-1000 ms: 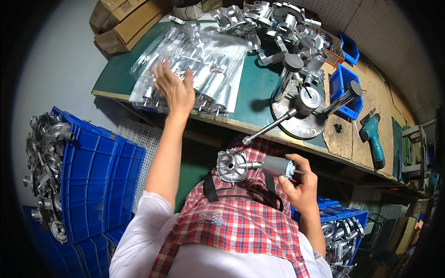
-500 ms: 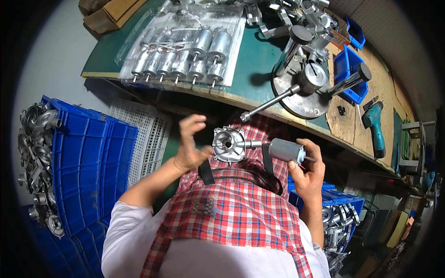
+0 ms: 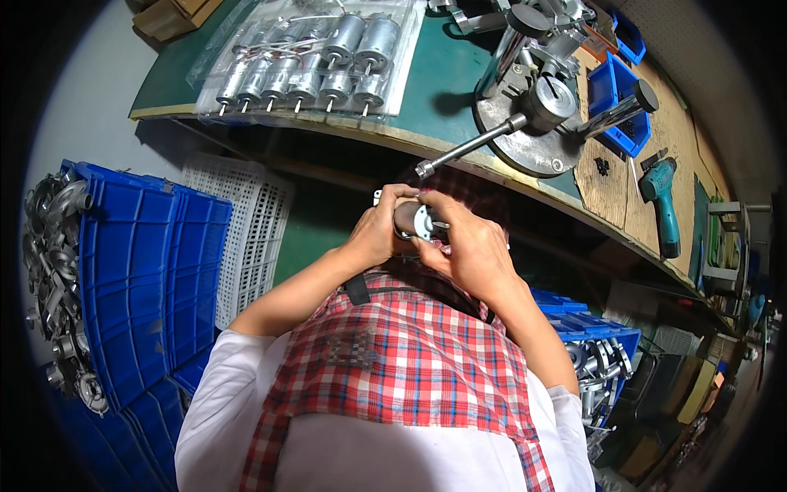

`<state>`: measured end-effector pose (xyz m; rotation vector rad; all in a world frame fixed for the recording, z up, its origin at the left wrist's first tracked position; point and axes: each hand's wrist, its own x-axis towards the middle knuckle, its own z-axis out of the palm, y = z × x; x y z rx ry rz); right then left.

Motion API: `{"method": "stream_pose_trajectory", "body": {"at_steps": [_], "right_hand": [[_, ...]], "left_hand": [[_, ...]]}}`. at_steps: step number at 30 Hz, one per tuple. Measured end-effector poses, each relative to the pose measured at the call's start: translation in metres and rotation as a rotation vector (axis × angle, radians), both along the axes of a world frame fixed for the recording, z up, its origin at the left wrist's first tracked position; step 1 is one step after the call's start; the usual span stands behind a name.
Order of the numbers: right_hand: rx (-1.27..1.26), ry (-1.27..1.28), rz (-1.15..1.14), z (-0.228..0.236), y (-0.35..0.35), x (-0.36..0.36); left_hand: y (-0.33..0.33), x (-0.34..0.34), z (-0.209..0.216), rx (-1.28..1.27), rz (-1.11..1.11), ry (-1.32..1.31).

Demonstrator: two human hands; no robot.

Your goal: The person assembles mechanical components at a workbench. They pick up a metal housing, insert a cylindrical motor, and use a cordless drill to fasten screws. The process is repeated for multiple units, with parts organized in blue bins and on the table.

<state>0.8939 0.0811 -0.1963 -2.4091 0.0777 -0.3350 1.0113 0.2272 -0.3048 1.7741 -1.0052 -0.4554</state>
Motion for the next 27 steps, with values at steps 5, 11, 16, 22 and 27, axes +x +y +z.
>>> {"method": "stream_pose_trajectory", "body": {"at_steps": [5,11,16,22,27], "right_hand": [[-0.057,0.097,0.001,-0.010,0.003,-0.006],[0.283,0.170,-0.120,-0.049,0.006,-0.026],[0.296,0.131,-0.129,-0.067,0.008,-0.024],[-0.113,0.001,-0.186,-0.082,0.015,-0.008],[-0.015,-0.064,-0.388,-0.087,0.016,-0.005]], "left_hand": [[-0.006,-0.004,-0.003,0.029,-0.037,-0.188],[-0.005,0.002,-0.011,0.096,-0.099,0.051],[-0.009,0.011,-0.022,-0.109,-0.216,0.211],[-0.014,0.007,-0.008,-0.021,-0.235,0.131],[-0.021,0.013,0.021,0.043,-0.245,-0.135]]}}
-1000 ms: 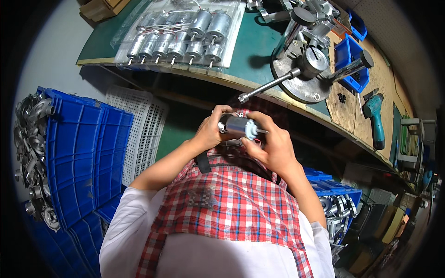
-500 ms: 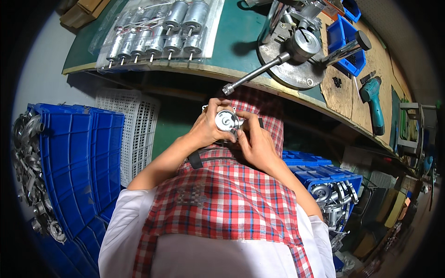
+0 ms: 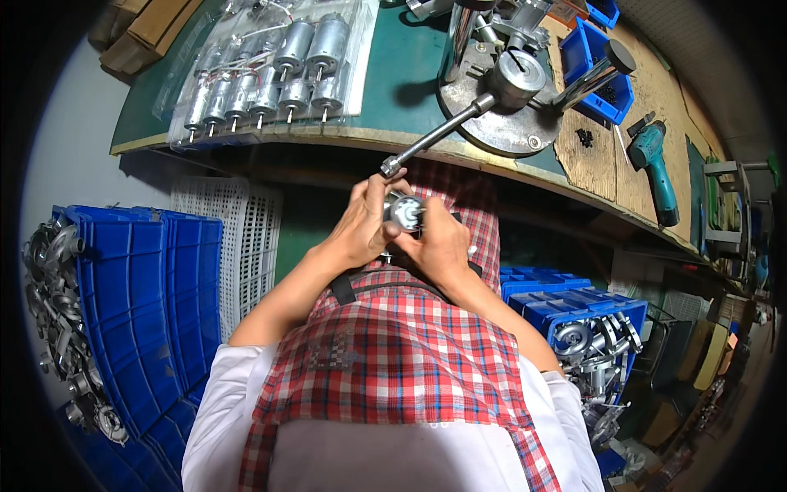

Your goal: The person assembles mechanical components at a workbench. They pick up a metal housing, insert a cylindrical motor, and use a cordless drill to fasten screws. The process is repeated for multiple units, with parts organized in blue bins and on the table.

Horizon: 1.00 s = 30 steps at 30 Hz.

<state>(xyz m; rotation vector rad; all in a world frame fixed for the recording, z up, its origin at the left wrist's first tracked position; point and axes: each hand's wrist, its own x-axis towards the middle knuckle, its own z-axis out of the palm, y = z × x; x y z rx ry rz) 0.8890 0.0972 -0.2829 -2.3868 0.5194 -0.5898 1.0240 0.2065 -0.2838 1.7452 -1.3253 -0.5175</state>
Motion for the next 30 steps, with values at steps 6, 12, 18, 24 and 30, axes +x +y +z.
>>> {"method": "stream_pose_trajectory", "body": {"at_steps": [6,12,18,24,30], "right_hand": [[0.934,-0.448,-0.222,0.054,-0.019,-0.028],[1.823,-0.563,-0.057,0.061,-0.024,-0.038],[2.012,-0.559,0.087,0.023,-0.004,-0.035],[2.134,-0.496,0.094,0.020,-0.004,-0.042],[2.175,-0.495,0.135,0.008,-0.009,-0.040]], "left_hand": [[0.038,-0.009,0.015,-0.582,0.318,0.012],[0.006,-0.040,0.022,-0.341,0.181,0.174],[-0.031,-0.046,0.011,-0.240,-0.062,0.156],[-0.034,-0.047,-0.004,-0.207,0.012,0.303],[-0.027,-0.041,-0.006,-0.168,-0.009,0.369]]}}
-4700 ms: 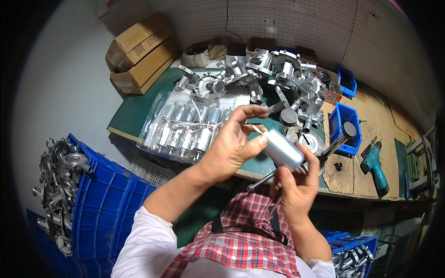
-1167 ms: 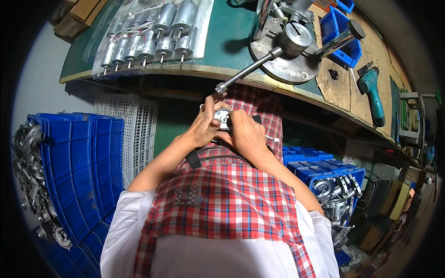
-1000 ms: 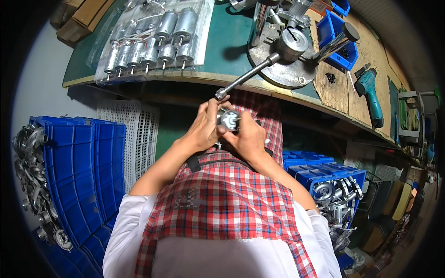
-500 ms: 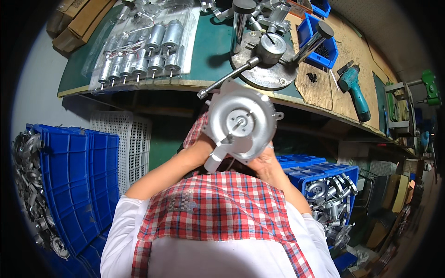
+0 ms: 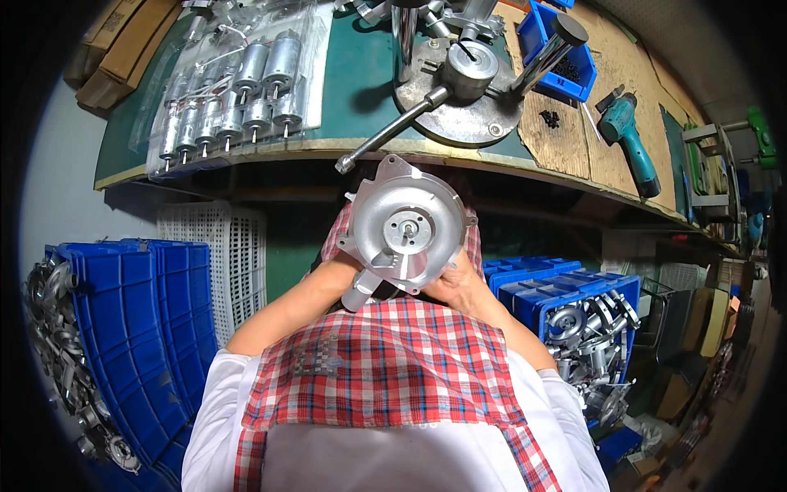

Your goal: The person assembles mechanical components at a workbench. They pick up a metal housing, insert a cylindrical motor, and use a cordless drill to fasten screws. The process is repeated for multiple units, with parts organized in blue bins and on the table.

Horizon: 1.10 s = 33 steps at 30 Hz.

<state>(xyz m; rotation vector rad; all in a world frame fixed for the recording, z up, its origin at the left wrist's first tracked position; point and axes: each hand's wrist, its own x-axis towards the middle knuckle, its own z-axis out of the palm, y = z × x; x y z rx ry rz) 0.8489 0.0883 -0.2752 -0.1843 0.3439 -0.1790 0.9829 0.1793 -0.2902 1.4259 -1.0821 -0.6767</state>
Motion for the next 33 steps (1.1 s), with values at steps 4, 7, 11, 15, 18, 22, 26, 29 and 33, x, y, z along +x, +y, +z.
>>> {"method": "stream_pose_trajectory", "body": {"at_steps": [4,7,11,15,18,22,26,29,33], "right_hand": [[0.007,0.054,-0.021,0.006,0.000,0.001],[0.049,0.006,-0.017,0.003,-0.002,0.003],[0.100,0.009,-0.009,0.005,-0.005,0.006],[0.005,-0.005,-0.001,0.001,-0.004,0.004],[-0.148,0.077,0.022,0.007,-0.006,0.003],[-1.129,0.412,-0.101,0.001,-0.020,0.004],[-0.888,0.444,-0.188,0.037,-0.054,-0.022],[-1.077,0.542,-0.371,0.054,-0.089,-0.039],[-1.764,0.880,-0.660,0.054,-0.166,-0.047]], "left_hand": [[-0.001,0.002,-0.002,0.007,-0.016,0.044],[-0.003,0.002,-0.002,0.010,-0.026,0.076],[-0.002,0.003,-0.004,0.021,-0.028,0.112],[-0.005,0.002,-0.005,0.030,-0.030,0.143],[-0.012,0.004,-0.008,0.038,-0.030,0.202],[-0.008,0.021,-0.020,0.037,-0.004,0.689],[0.018,0.061,-0.012,-0.112,0.071,1.399],[0.021,0.088,-0.009,-0.033,0.259,0.406],[0.029,0.106,-0.030,0.054,0.149,-0.197]]}}
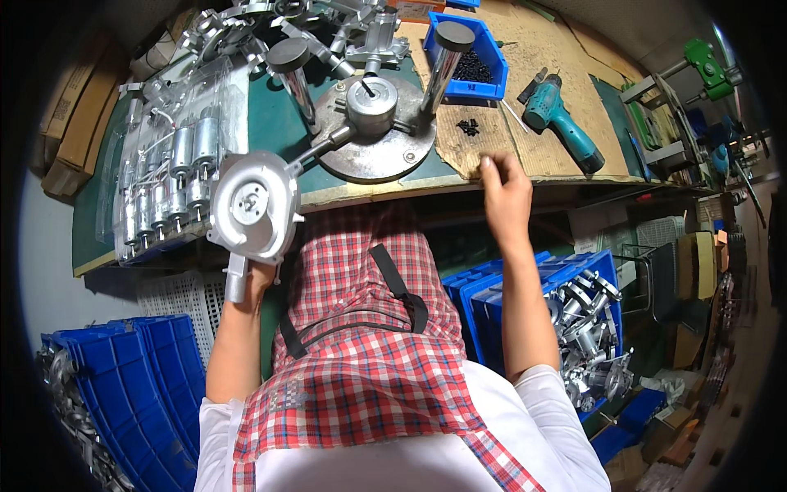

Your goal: The person assembles mechanical components at a workbench. They pick up a metal housing, insert a cylindrical motor, and use a cordless drill to fasten screws. The process is repeated for multiple units, with parts organized in blue bins and on the table.

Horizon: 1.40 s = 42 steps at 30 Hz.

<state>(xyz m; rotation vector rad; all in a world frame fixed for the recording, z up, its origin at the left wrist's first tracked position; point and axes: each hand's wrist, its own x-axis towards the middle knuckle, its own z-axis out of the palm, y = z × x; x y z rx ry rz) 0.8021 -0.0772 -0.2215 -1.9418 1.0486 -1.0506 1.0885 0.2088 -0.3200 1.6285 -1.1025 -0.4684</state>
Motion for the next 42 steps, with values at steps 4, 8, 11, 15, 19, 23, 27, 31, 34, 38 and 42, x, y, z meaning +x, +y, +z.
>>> {"method": "stream_pose_trajectory", "body": {"at_steps": [4,8,11,15,19,23,27,31,34,38,42], "right_hand": [[-0.421,0.262,-0.010,-0.001,-0.066,0.009],[-0.460,0.374,0.098,-0.004,-0.094,0.027],[-0.486,0.421,0.132,-0.014,-0.108,0.030],[-0.520,0.408,0.061,-0.020,-0.109,0.025],[-0.126,0.055,0.020,0.009,-0.066,0.027],[0.109,-0.164,0.390,0.062,0.039,0.036],[-0.052,-0.067,0.737,0.069,0.107,0.049],[-0.053,0.007,0.683,0.055,0.122,0.060],[-0.088,0.053,0.661,0.056,0.125,0.063],[-0.178,0.114,0.631,0.056,0.127,0.067],[-0.133,0.145,0.591,0.055,0.129,0.068]], "left_hand": [[-0.011,-0.031,0.014,0.134,-0.159,0.192],[-0.026,-0.069,0.018,0.052,-0.126,0.260],[-0.028,-0.080,0.023,-0.048,-0.025,0.291],[-0.037,-0.084,0.026,-0.188,0.047,0.352],[-0.041,-0.078,0.026,-0.235,0.021,0.389],[-0.042,-0.076,0.031,-0.244,-0.049,0.388],[-0.044,-0.079,0.039,-0.241,-0.095,0.366],[-0.037,-0.095,0.055,-0.191,0.065,0.283],[-0.029,-0.082,0.023,-0.208,0.070,0.354],[-0.029,-0.090,0.031,-0.202,0.070,0.349],[-0.028,-0.096,0.041,-0.139,0.029,0.369]]}}
